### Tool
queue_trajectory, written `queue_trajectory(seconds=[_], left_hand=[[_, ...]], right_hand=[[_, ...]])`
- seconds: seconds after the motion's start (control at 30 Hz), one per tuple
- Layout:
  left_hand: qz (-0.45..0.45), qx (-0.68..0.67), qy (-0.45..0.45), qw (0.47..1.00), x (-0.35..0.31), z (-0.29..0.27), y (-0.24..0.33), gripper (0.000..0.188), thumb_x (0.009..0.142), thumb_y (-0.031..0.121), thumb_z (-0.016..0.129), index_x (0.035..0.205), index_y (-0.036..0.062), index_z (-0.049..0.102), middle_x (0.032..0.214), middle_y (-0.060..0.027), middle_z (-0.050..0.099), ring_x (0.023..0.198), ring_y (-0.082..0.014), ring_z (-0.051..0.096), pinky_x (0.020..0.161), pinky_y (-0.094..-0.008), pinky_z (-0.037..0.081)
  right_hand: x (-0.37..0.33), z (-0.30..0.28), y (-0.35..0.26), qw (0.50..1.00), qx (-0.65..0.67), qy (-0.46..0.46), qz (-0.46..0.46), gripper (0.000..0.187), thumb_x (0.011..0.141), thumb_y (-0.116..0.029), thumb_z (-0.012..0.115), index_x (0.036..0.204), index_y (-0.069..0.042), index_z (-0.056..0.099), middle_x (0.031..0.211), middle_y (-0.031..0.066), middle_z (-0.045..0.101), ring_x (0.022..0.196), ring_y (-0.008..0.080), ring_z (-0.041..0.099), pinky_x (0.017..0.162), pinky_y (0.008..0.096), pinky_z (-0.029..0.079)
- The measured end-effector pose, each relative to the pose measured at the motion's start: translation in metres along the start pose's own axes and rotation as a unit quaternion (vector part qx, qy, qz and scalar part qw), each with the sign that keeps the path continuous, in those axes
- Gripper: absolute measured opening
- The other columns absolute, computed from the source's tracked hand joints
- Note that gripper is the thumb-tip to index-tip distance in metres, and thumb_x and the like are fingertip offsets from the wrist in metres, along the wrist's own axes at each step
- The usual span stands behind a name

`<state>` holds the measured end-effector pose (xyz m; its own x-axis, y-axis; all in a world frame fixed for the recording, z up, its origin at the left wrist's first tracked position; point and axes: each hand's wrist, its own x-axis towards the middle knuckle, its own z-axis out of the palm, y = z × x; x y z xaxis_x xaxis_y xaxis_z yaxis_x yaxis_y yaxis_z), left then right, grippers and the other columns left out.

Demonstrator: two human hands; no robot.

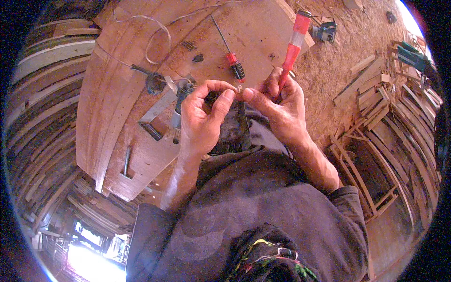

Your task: The person uses a red-handled screwdriver to tighten screws on a small black electrical connector. They repeatedly open and close the connector housing, adjust internal wires, and inspect the assembly while working at a wooden workbench.

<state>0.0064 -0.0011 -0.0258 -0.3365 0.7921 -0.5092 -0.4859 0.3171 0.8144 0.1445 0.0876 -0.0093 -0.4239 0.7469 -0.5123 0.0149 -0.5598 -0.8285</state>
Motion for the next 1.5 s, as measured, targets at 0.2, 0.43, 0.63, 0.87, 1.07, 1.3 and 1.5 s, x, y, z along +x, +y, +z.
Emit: queue_trajectory(seconds=[0.2, 0.43, 0.63, 0.87, 1.07, 1.3, 1.5], left_hand=[[0.008, -0.028, 0.005, 1.000, -0.003, 0.005, 0.000, 0.013, 0.092, 0.009, 0.067, 0.100, -0.0015, 0.064, 0.091, -0.0023, 0.066, 0.084, -0.0062, 0.057, 0.077, -0.0209, 0.046], [0.031, 0.022, 0.013, 0.999, -0.001, -0.002, -0.013, 0.013, 0.089, 0.011, 0.071, 0.097, 0.0008, 0.067, 0.083, 0.0017, 0.063, 0.077, -0.0054, 0.054, 0.071, -0.0203, 0.044], [-0.009, 0.009, 0.065, 0.998, -0.007, -0.020, -0.034, 0.011, 0.092, 0.015, 0.068, 0.094, 0.0044, 0.066, 0.068, 0.0053, 0.055, 0.059, -0.0003, 0.043, 0.053, -0.0173, 0.032], [-0.024, -0.071, 0.125, 0.989, -0.010, -0.036, -0.042, 0.014, 0.097, 0.018, 0.061, 0.099, 0.0036, 0.059, 0.069, 0.0047, 0.050, 0.054, -0.0027, 0.040, 0.048, -0.0184, 0.031], [-0.042, -0.131, 0.124, 0.983, -0.010, -0.043, -0.046, 0.012, 0.097, 0.016, 0.058, 0.104, 0.0059, 0.058, 0.074, 0.0042, 0.050, 0.061, -0.0050, 0.041, 0.054, -0.0199, 0.034], [-0.045, -0.137, 0.118, 0.982, -0.015, -0.054, -0.051, 0.013, 0.095, 0.015, 0.060, 0.103, 0.0048, 0.058, 0.074, 0.0038, 0.050, 0.062, -0.0052, 0.041, 0.054, -0.0207, 0.033], [-0.049, -0.132, 0.152, 0.978, -0.018, -0.053, -0.047, 0.012, 0.094, 0.015, 0.060, 0.102, 0.0049, 0.059, 0.071, 0.0048, 0.049, 0.061, -0.0045, 0.040, 0.053, -0.0201, 0.032]], right_hand=[[0.001, 0.000, -0.002, 0.999, -0.040, 0.006, 0.021, 0.039, 0.081, -0.005, 0.077, 0.077, -0.011, 0.039, 0.073, -0.0023, 0.053, 0.072, 0.0076, 0.056, 0.063, 0.0232, 0.047], [0.003, 0.005, 0.007, 1.000, -0.008, -0.003, -0.010, 0.036, 0.082, -0.004, 0.075, 0.077, -0.011, 0.041, 0.072, -0.0031, 0.052, 0.067, 0.0066, 0.049, 0.060, 0.0231, 0.043], [0.008, -0.007, 0.039, 0.986, -0.136, -0.094, 0.023, 0.033, 0.086, 0.002, 0.070, 0.079, -0.011, 0.040, 0.074, -0.0017, 0.053, 0.075, 0.0103, 0.060, 0.070, 0.0243, 0.049], [0.059, -0.022, 0.080, 0.947, -0.319, -0.036, -0.013, 0.035, 0.081, -0.014, 0.077, 0.076, -0.010, 0.043, 0.069, -0.0002, 0.053, 0.069, 0.0112, 0.056, 0.062, 0.0275, 0.044], [0.105, -0.016, 0.120, 0.897, -0.434, -0.042, -0.075, 0.035, 0.076, -0.029, 0.079, 0.092, -0.004, 0.060, 0.075, 0.0151, 0.066, 0.072, 0.0330, 0.066, 0.065, 0.0431, 0.049], [0.105, -0.006, 0.141, 0.892, -0.433, -0.036, -0.128, 0.027, 0.088, -0.028, 0.068, 0.092, -0.003, 0.057, 0.071, 0.0166, 0.060, 0.067, 0.0386, 0.059, 0.062, 0.0422, 0.045], [0.117, -0.015, 0.194, 0.820, -0.500, -0.094, -0.262, 0.030, 0.084, -0.016, 0.064, 0.111, -0.004, 0.059, 0.107, 0.0240, 0.062, 0.086, 0.0446, 0.064, 0.072, 0.0517, 0.053]])
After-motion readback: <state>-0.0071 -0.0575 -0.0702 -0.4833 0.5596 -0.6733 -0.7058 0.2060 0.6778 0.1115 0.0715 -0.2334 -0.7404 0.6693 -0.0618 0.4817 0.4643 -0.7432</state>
